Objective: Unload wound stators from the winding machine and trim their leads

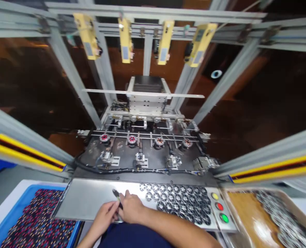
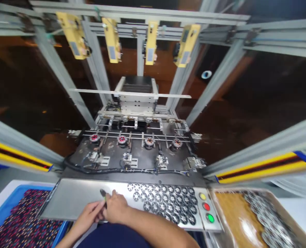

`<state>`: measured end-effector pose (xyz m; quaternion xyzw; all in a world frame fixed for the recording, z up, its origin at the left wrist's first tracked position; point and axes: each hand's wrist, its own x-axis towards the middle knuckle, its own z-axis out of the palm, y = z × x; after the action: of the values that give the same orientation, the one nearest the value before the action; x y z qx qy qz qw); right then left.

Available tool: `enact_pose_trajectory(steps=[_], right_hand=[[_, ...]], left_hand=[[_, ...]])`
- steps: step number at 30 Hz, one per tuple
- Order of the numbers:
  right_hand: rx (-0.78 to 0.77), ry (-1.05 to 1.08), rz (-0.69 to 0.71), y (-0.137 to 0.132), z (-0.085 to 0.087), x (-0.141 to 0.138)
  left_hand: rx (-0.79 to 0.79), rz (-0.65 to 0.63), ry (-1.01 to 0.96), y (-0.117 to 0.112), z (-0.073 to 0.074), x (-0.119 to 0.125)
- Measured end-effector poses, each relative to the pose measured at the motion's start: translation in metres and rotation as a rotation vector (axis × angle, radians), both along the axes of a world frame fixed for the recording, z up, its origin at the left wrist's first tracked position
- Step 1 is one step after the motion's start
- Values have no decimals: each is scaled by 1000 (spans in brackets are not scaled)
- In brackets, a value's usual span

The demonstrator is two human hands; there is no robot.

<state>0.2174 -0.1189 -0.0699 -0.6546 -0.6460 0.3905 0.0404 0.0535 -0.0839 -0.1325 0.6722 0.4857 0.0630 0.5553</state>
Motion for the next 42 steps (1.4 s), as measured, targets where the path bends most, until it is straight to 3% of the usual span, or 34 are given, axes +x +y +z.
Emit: enact_pose_trajectory(steps=[4,7,10,13,16,19,21,23,27,31,35,42], right_hand=[[0,-169,56,1,-16,-16],[11,-248,104,2,-18,-16],[55,-295,165,2,-5,-5],[152,-287,273,5,28,26],[308,-269,346,28,71,77],[486,-336,302,80,102,130],[566,-369,296,123,107,157],[611,-390,309,160,100,173],[645,-408,336,198,67,182],[647,-396,351,205,42,182],[629,-365,357,211,35,182],[590,-314,344,216,27,178]], left_hand=[[-11,7,27,0,-4,4],[54,-5,70,4,-4,6],[180,-21,107,11,3,2],[332,-18,146,30,27,-14],[550,50,189,72,71,-35],[781,53,210,136,119,-37],[903,-8,225,183,140,-23],[987,-113,244,226,149,-1],[1050,-284,321,281,134,37],[1034,-375,403,301,110,48],[990,-443,438,314,100,47],[869,-531,439,342,96,50]])
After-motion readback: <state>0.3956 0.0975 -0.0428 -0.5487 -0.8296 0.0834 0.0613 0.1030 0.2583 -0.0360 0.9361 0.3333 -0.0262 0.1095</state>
